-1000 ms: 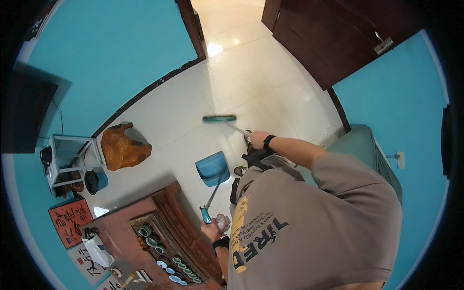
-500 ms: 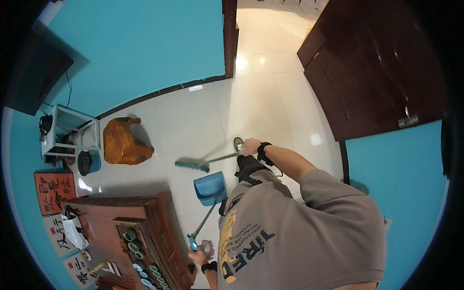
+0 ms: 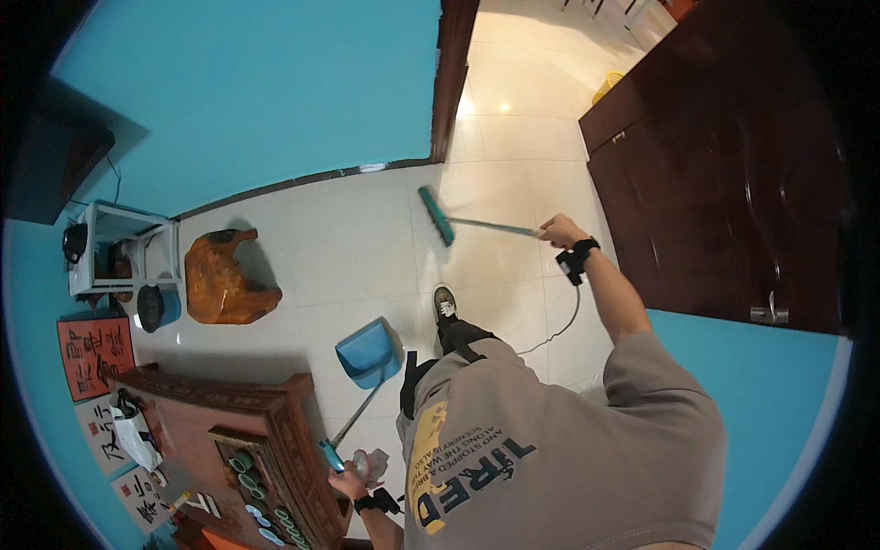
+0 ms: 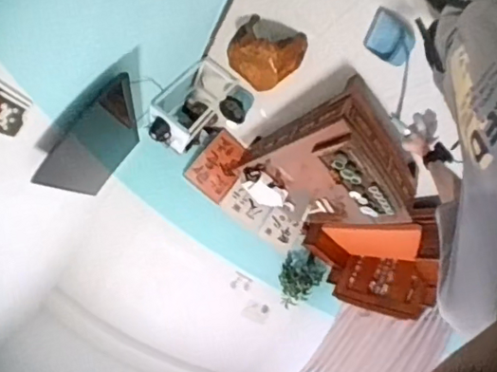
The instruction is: The person sweeps the tiled floor using a broom and a dustpan, moving debris from the area near a bed and a wooden table toward the center of the room.
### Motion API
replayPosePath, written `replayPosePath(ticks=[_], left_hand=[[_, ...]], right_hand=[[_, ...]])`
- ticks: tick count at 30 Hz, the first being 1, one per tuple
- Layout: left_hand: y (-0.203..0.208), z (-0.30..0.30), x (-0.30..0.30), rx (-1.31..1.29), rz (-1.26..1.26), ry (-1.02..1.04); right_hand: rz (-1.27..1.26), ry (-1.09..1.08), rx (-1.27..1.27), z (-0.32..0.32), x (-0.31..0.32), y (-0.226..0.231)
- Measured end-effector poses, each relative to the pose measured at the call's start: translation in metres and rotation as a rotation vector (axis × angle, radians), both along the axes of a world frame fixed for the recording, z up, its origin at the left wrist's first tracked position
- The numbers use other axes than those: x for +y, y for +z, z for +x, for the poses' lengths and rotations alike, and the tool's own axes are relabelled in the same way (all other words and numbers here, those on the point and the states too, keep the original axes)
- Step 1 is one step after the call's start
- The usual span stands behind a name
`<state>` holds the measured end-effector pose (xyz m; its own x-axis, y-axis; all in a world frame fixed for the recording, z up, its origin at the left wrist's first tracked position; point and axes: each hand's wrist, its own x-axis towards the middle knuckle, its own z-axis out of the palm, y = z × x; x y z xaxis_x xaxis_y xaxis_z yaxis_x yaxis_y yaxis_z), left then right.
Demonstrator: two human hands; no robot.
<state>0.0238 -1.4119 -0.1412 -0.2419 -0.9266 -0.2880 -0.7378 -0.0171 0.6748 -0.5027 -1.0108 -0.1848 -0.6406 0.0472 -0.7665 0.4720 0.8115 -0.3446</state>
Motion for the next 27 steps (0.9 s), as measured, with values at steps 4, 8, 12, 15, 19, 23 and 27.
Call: replayPosePath(ticks=[4, 8, 12, 15, 19, 23, 27], left_hand=[[0.003, 0.014, -0.005, -0.028, -0.106, 0.007], [0.024, 0.006, 0.0, 0.065, -0.101, 0.134], [0.016, 0.019, -0.007, 0.076, -0.075, 0.186], [0.01, 0.025, -0.018, 0.053, -0.101, 0.081], [0.004, 0.028, -0.05, -0.054, -0.026, -0.054], [0.0, 0.019, -0.097, -0.128, -0.063, -0.282], [-0.019, 0.038, -0.134, -0.087, 0.054, -0.187]], right_hand=[[0.217, 0.097, 0.021, -0.051, 0.002, -0.003], [0.339, 0.351, 0.294, -0.058, -0.033, -0.078], [0.411, 0.323, 0.085, -0.032, -0.123, -0.095], [0.324, 0.466, 0.092, 0.004, -0.185, -0.074], [0.276, 0.727, 0.274, 0.075, -0.23, -0.058], [0.109, 0.944, 0.248, 0.172, -0.275, -0.049], [-0.027, 1.2, 0.234, 0.24, -0.324, -0.017]])
